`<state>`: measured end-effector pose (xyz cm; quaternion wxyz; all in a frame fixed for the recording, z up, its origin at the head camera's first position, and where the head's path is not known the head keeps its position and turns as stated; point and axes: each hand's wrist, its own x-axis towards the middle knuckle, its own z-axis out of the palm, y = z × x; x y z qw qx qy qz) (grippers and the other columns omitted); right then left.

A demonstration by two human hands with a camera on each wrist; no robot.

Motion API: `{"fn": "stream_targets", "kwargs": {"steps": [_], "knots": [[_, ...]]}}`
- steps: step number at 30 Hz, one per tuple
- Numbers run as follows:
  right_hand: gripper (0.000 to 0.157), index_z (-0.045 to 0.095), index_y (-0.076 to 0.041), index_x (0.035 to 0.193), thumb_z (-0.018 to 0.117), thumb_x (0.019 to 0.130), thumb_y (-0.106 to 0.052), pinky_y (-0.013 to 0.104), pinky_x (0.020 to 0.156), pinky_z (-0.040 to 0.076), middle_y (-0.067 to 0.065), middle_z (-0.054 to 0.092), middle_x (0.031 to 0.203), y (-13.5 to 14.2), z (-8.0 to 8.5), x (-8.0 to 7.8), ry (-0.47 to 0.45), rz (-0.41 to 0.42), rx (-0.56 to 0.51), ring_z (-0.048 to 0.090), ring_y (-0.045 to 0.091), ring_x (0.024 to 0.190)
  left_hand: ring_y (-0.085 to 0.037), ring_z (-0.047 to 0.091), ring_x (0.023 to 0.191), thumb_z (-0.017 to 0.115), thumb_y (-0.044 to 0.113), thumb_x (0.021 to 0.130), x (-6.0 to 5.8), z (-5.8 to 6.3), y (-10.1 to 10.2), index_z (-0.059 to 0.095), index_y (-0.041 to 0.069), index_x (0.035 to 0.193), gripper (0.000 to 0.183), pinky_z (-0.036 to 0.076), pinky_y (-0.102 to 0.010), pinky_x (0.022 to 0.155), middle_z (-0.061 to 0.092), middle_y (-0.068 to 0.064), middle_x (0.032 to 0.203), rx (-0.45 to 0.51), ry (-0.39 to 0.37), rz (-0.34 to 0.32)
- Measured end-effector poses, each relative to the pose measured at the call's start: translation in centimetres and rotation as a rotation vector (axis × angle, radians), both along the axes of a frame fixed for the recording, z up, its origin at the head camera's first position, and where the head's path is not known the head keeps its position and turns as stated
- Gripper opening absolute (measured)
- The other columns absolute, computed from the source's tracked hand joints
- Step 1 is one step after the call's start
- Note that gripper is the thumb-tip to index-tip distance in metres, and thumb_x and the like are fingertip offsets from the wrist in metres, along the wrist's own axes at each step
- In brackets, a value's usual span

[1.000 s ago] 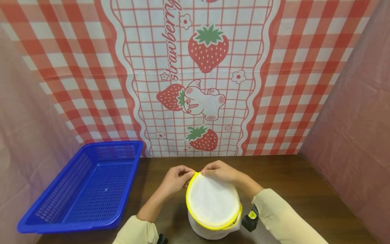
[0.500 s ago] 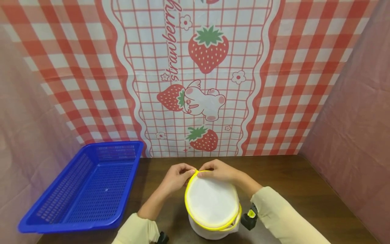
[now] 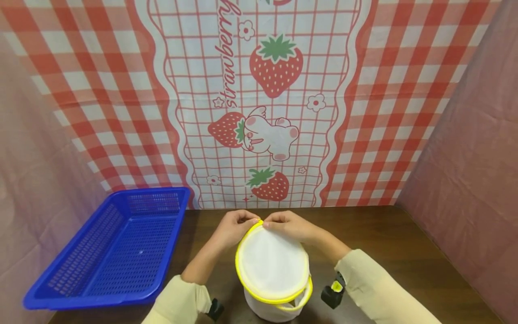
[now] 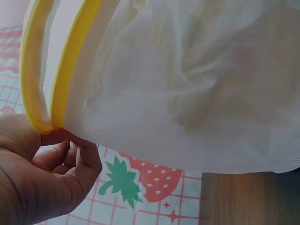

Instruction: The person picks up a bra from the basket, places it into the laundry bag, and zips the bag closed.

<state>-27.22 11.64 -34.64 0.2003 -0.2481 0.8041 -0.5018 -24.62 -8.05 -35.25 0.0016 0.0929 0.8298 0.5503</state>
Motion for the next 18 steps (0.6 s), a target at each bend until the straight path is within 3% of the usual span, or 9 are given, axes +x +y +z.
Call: {"fn": "stream_targets", "kwargs": {"steps": [6,12,18], "knots": [[0.034,0.067,0.000,0.103,0.050,0.096,-0.028,0.026,0.057,0.051,0.002,0.066,0.083,0.15,0.35,0.21,0.006,-0.010,-0.011,0.059,0.009,0.065,-0.012,0.058,0.069,0.061,0.016,0.090,-0.21,0.31,-0.03,0.069,0.001,0.096,0.018,0.051,-0.026,0.060,0.067,-0.010,0.084,0.004,-0.020,-0.030],[0.031,0.069,-0.002,0.102,0.056,0.093,-0.029,0.027,0.058,0.052,0.005,0.069,0.088,-0.06,0.23,0.42,0.022,-0.024,-0.006,0.061,0.009,0.067,-0.013,0.057,0.070,0.061,0.019,0.090,-0.40,0.20,-0.05,0.069,0.004,0.097,0.018,0.051,-0.026,0.061,0.066,-0.009,0.086,-0.013,-0.046,-0.044],[0.029,0.069,-0.003,0.100,0.057,0.093,-0.029,0.026,0.059,0.052,0.006,0.069,0.089,-0.17,-0.02,0.51,0.046,-0.052,0.009,0.061,0.009,0.068,-0.013,0.057,0.071,0.061,0.020,0.090,-0.50,-0.06,-0.03,0.069,0.005,0.096,0.019,0.051,-0.026,0.060,0.066,-0.008,0.085,-0.025,-0.025,-0.044]]}}
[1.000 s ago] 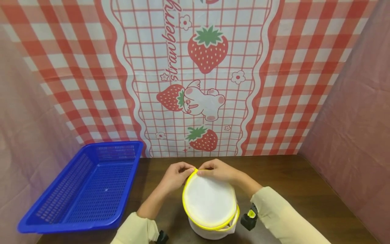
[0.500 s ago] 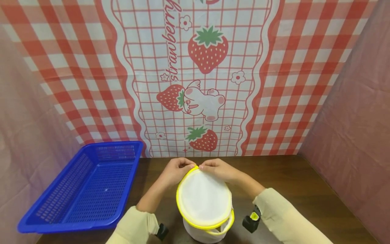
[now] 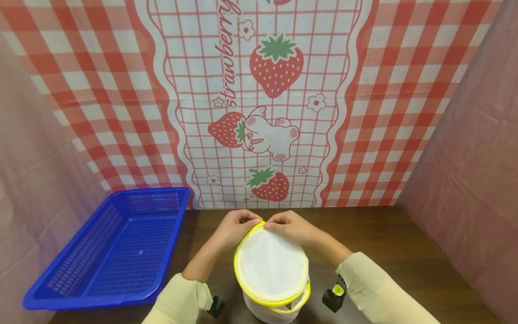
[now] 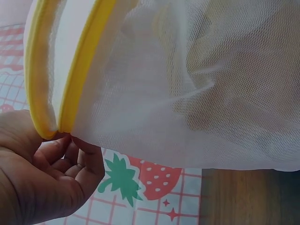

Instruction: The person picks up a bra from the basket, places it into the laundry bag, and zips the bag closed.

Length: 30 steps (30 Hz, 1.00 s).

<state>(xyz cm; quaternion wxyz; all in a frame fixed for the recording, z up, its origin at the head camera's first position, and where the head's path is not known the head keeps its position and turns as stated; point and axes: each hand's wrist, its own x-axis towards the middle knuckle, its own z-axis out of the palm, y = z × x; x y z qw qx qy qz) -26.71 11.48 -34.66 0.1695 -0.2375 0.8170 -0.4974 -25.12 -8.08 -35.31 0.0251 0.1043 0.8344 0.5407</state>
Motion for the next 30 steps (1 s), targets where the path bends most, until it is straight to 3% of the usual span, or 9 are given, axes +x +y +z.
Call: {"fn": "stream_targets", "kwargs": {"steps": [13,20,27,30], "knots": [[0.030,0.070,-0.003,0.096,0.057,0.093,-0.030,0.026,0.055,0.050,0.004,0.067,0.081,0.32,-0.41,-0.15,0.054,-0.025,0.020,0.057,0.009,0.063,-0.012,0.057,0.068,0.062,0.019,0.090,0.32,-0.17,-0.16,0.070,0.004,0.095,0.017,0.051,-0.025,0.060,0.066,-0.008,0.083,-0.006,0.024,0.034],[0.031,0.070,-0.004,0.089,0.057,0.092,-0.031,0.025,0.053,0.048,0.000,0.065,0.075,0.30,-0.44,-0.42,0.056,-0.023,0.019,0.055,0.008,0.059,-0.012,0.057,0.069,0.061,0.018,0.090,0.25,-0.31,-0.02,0.070,0.004,0.095,0.017,0.050,-0.025,0.060,0.066,-0.008,0.084,0.004,0.020,0.016],[0.028,0.072,-0.008,0.096,0.058,0.092,-0.032,0.027,0.059,0.052,0.005,0.070,0.091,0.12,-0.21,-0.53,0.089,0.034,0.024,0.060,0.010,0.067,-0.012,0.057,0.069,0.061,0.019,0.091,0.12,-0.40,0.06,0.070,0.004,0.096,0.018,0.050,-0.025,0.059,0.067,-0.008,0.084,0.005,0.020,0.002],[0.027,0.072,-0.007,0.097,0.058,0.092,-0.030,0.027,0.057,0.051,0.006,0.070,0.089,0.07,-0.30,-0.53,0.096,0.043,0.042,0.060,0.009,0.065,-0.012,0.057,0.068,0.061,0.020,0.091,0.11,-0.44,0.08,0.070,0.005,0.096,0.018,0.050,-0.025,0.059,0.066,-0.008,0.083,0.007,0.019,0.003]]}}
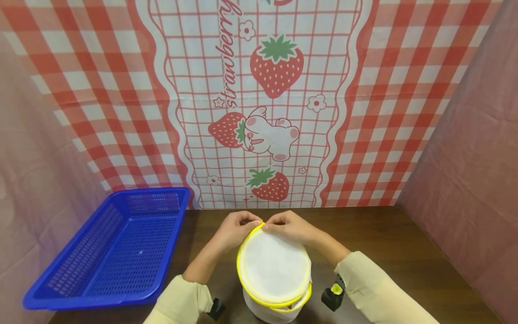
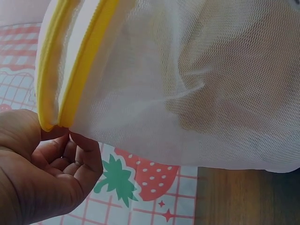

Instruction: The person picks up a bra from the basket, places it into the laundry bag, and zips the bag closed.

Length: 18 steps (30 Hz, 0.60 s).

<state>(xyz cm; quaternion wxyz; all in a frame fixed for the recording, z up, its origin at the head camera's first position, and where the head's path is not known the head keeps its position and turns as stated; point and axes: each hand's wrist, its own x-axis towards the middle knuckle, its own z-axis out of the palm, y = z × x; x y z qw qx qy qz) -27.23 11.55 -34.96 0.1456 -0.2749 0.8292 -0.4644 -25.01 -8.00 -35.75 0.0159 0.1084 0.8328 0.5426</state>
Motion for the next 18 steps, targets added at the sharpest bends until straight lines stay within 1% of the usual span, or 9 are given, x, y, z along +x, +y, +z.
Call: {"fn": "stream_targets", "kwargs": {"steps": [3,9,13,18], "knots": [[0.027,0.072,-0.007,0.097,0.057,0.092,-0.029,0.026,0.056,0.051,0.006,0.070,0.087,-0.07,-0.13,0.02,0.002,-0.009,0.009,0.059,0.009,0.063,-0.013,0.057,0.068,0.061,0.019,0.090,0.02,-0.06,0.00,0.069,0.004,0.095,0.018,0.050,-0.025,0.059,0.066,-0.008,0.082,0.004,-0.002,0.003],[0.027,0.071,-0.004,0.098,0.058,0.092,-0.027,0.024,0.056,0.050,0.007,0.070,0.090,-0.08,-0.26,0.12,0.021,-0.037,-0.002,0.058,0.006,0.063,-0.013,0.057,0.068,0.061,0.020,0.091,0.11,-0.06,-0.02,0.069,0.004,0.095,0.018,0.051,-0.026,0.059,0.065,-0.009,0.083,0.008,-0.003,0.012],[0.028,0.071,-0.003,0.098,0.058,0.092,-0.027,0.024,0.055,0.050,0.007,0.070,0.087,0.01,-0.31,0.23,0.010,-0.058,-0.012,0.057,0.007,0.062,-0.013,0.057,0.070,0.061,0.019,0.091,0.21,-0.09,-0.12,0.069,0.003,0.095,0.018,0.051,-0.026,0.060,0.066,-0.009,0.085,0.005,0.003,0.024],[0.030,0.071,-0.002,0.097,0.058,0.092,-0.028,0.025,0.055,0.050,0.007,0.070,0.085,0.07,-0.55,0.13,-0.002,-0.059,-0.023,0.058,0.007,0.062,-0.013,0.057,0.070,0.061,0.017,0.090,0.15,-0.17,-0.20,0.069,0.003,0.095,0.017,0.051,-0.025,0.060,0.066,-0.009,0.086,-0.003,0.004,0.039]]}}
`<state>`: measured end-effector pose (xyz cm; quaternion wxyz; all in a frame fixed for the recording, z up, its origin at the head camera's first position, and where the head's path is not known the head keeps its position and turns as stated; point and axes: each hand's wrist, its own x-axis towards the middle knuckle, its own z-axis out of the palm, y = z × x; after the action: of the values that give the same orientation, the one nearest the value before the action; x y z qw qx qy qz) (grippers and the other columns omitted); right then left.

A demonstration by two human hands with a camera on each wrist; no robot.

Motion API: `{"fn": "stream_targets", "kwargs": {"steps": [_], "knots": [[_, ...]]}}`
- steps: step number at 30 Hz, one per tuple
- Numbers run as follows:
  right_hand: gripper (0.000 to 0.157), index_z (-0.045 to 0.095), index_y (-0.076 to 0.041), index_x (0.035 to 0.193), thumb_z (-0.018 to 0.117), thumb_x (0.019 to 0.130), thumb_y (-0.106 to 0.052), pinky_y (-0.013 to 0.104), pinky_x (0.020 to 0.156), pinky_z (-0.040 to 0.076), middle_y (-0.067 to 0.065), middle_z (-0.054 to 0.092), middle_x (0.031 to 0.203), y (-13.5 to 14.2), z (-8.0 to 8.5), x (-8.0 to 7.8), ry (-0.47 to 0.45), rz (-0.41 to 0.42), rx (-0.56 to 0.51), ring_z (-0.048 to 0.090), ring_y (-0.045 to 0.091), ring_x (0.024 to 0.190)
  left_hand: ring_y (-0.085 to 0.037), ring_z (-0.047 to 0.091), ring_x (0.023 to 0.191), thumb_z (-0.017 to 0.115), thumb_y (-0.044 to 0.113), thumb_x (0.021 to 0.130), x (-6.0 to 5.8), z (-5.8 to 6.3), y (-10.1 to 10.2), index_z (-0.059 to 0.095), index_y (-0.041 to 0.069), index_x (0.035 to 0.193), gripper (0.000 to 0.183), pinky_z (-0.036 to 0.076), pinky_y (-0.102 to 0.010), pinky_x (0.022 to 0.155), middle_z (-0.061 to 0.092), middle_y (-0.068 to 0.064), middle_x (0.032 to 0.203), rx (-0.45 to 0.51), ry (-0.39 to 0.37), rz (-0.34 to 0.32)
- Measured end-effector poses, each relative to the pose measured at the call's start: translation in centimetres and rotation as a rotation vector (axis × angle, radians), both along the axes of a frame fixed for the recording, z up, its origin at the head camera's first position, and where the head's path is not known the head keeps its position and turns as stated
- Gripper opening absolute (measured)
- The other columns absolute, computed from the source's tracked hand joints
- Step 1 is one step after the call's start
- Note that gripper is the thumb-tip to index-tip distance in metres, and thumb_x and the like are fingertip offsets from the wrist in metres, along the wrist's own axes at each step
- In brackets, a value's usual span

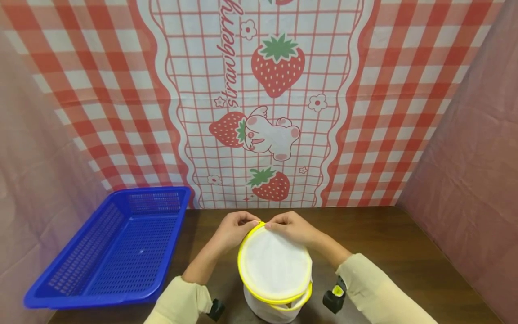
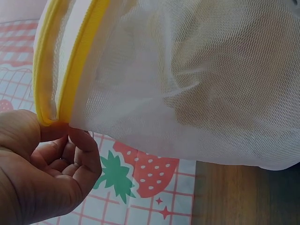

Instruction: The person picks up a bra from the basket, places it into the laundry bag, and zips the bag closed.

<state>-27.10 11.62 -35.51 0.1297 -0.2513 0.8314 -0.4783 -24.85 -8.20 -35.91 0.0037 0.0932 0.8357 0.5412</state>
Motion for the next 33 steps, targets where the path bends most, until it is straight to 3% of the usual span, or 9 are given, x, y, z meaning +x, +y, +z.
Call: {"fn": "stream_targets", "kwargs": {"steps": [15,33], "knots": [[0.028,0.071,-0.007,0.095,0.055,0.093,-0.031,0.026,0.057,0.050,0.003,0.068,0.084,-0.02,0.47,-0.30,-0.024,0.095,0.017,0.058,0.009,0.065,-0.012,0.056,0.069,0.061,0.016,0.091,-0.03,-0.03,0.33,0.069,0.003,0.095,0.016,0.049,-0.025,0.059,0.065,-0.008,0.082,0.007,-0.004,-0.031],[0.029,0.072,-0.007,0.095,0.057,0.093,-0.031,0.025,0.054,0.050,0.002,0.067,0.079,0.26,0.25,-0.08,-0.029,0.025,0.051,0.057,0.008,0.059,-0.011,0.057,0.069,0.062,0.018,0.090,0.16,-0.36,0.18,0.071,0.003,0.094,0.017,0.050,-0.024,0.060,0.068,-0.008,0.085,-0.011,0.042,-0.005]]}}
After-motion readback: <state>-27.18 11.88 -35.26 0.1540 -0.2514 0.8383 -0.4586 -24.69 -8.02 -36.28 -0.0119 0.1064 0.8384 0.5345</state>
